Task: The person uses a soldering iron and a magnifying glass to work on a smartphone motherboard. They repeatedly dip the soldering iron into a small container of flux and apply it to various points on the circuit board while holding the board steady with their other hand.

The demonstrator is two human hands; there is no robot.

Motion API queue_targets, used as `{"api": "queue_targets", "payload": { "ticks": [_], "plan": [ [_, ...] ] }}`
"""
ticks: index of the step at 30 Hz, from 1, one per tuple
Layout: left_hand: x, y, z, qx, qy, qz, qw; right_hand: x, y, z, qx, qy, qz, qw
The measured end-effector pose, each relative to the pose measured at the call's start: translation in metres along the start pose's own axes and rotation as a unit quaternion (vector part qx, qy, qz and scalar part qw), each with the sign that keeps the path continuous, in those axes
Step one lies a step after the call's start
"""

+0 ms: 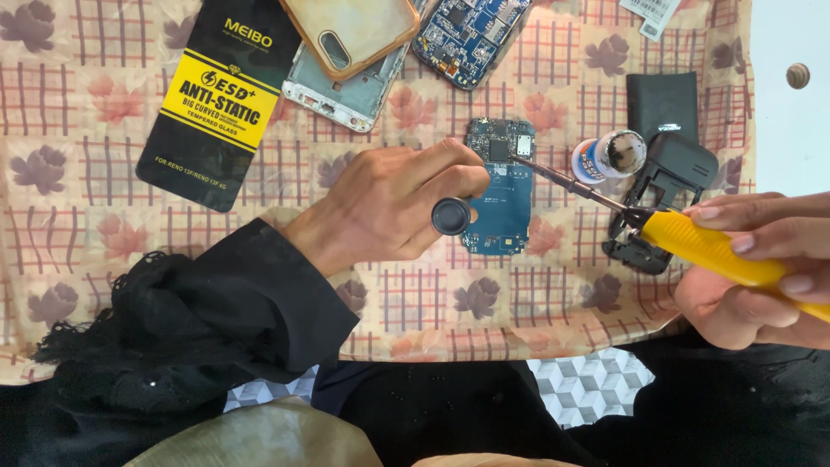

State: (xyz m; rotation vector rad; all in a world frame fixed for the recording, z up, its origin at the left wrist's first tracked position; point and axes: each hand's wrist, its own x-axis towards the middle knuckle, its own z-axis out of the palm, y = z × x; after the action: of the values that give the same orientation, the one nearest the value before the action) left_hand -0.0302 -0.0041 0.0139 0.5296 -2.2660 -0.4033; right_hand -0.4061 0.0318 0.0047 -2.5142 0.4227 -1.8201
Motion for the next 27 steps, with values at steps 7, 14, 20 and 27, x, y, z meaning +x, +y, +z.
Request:
{"api": "queue_targets", "payload": {
  "ticks": [7,14,20,27],
  "plan": [
    [0.000,-0.001,0.002,0.005,0.005,0.004,1.000,-0.036,-0.001,-0.030,0.058,-0.012,0.070,0.996],
    [0.000,0.001,0.002,0.024,0.003,0.004,1.000,-0.071,-0.003,-0.047,0.036,0.024,0.107,0.993],
    [-0.001,0.000,0.003,0.027,0.000,0.002,1.000,-0.068,-0.002,-0.045,0.035,0.045,0.107,0.993],
    [-0.001,0.000,0.004,0.026,-0.002,0.001,1.000,-0.051,0.003,-0.034,0.036,0.032,0.051,0.998]
  ]
}}
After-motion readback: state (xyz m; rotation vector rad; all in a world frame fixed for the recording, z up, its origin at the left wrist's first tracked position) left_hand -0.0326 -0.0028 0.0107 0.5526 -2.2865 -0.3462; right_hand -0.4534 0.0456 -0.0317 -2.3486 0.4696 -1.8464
